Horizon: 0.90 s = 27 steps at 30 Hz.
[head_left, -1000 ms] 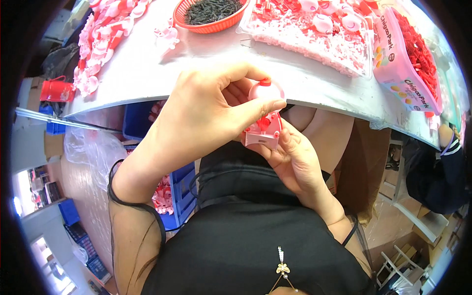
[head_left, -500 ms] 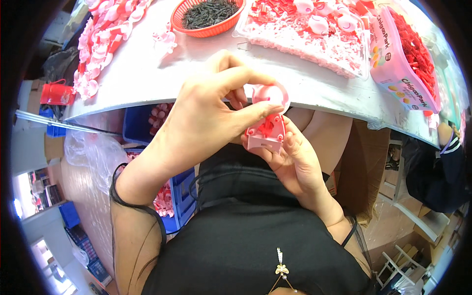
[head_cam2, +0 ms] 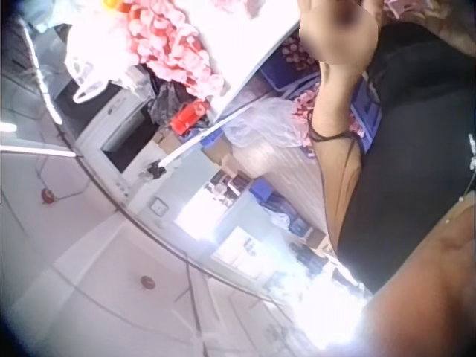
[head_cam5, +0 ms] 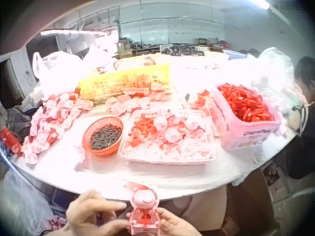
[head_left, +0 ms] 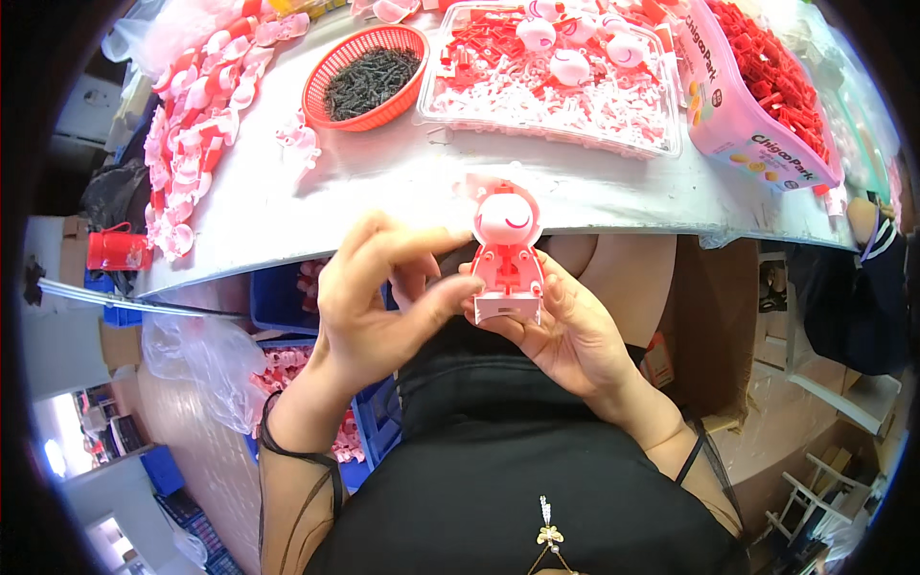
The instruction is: Assemble pig-themed plastic toys using glue and manual snapping of components.
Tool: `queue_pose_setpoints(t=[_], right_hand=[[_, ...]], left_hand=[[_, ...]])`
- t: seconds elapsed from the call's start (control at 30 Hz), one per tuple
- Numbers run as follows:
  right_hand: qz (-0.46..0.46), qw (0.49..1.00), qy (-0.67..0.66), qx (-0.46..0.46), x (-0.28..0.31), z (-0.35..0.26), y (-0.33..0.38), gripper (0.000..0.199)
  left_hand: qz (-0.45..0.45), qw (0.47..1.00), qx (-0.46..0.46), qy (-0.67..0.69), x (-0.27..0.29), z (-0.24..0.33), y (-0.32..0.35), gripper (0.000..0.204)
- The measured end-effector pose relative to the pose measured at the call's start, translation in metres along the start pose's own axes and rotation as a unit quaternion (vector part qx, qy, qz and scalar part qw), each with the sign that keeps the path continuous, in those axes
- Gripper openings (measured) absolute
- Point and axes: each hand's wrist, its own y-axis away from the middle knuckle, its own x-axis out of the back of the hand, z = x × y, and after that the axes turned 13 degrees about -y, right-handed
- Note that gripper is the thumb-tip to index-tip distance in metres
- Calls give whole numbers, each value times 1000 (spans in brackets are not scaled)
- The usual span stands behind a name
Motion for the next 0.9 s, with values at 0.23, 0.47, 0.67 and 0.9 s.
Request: queue_pose_setpoints(t=[0.23,0.47,0.67,0.9], right_hand=[[7,1000,-17,4,0,4,-2,49],[-5,1000,-2,23,5,4,-2,44],[1,999,-16,41,-2,-7,3,45],[10,996,-41,72,-11,-33,16,53]], left_hand=[[-67,990,-97,-76,-1,11,-3,29],[-80,995,-12,-58,-8,21,-9,18],[-101,993,-30,-59,-13,27,-23,17],[-119,992,-37,-26,-11,28,-74,18]])
